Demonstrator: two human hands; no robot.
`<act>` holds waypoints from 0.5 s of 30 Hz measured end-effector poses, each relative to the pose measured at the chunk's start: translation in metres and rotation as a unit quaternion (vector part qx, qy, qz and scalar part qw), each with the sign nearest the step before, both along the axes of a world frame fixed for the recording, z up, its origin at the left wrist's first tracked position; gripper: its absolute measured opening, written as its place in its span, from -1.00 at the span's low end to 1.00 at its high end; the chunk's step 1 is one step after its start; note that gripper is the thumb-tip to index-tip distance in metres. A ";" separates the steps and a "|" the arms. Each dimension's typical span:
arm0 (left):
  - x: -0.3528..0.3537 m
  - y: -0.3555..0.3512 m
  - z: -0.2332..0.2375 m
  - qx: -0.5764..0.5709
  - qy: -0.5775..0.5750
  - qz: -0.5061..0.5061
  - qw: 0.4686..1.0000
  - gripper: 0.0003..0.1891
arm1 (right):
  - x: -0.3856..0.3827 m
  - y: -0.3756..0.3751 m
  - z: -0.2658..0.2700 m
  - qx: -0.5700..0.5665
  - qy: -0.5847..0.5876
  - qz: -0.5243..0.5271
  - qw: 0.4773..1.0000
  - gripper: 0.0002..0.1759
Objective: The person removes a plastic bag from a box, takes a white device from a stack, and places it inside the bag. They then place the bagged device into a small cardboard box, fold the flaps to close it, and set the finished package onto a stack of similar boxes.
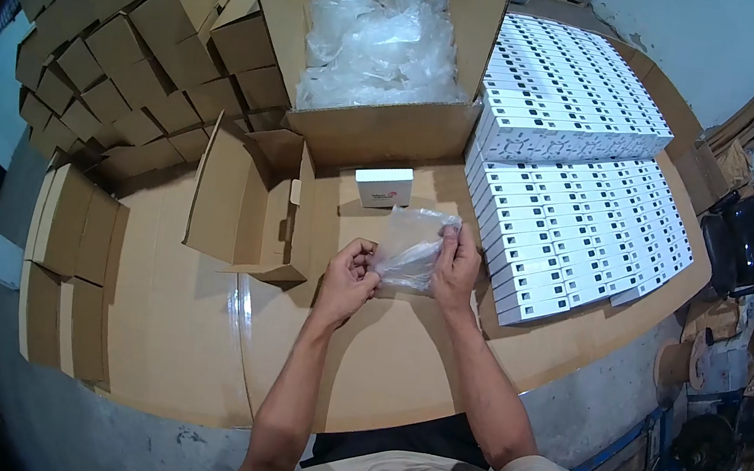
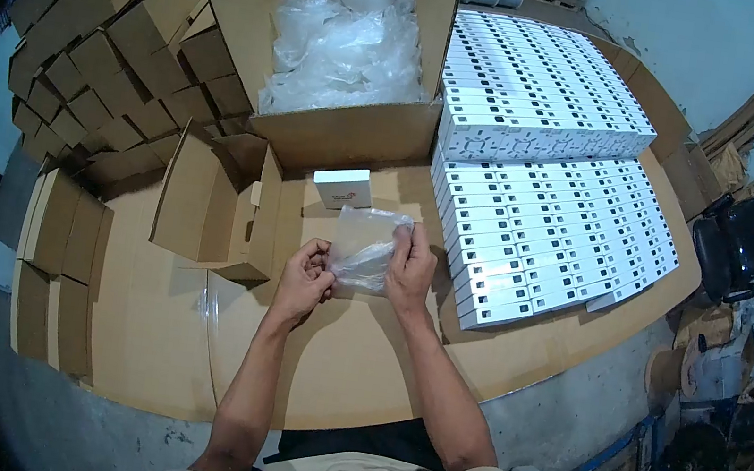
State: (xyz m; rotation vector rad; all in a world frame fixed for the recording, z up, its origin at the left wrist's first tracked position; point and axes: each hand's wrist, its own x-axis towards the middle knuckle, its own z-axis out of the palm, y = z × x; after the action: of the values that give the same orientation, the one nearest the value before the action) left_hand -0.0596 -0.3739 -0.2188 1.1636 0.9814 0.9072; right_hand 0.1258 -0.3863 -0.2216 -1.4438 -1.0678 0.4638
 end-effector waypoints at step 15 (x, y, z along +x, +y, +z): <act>0.006 -0.008 0.038 0.556 0.277 0.091 0.778 -0.69 | 0.010 -0.001 -0.020 -0.092 0.083 0.114 0.986 -0.69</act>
State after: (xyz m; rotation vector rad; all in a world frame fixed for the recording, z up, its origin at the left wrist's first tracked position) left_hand -0.0538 -0.3817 -0.1812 2.4855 1.0164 1.4085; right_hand 0.1358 -0.3870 -0.2420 -1.4196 -1.0805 0.8511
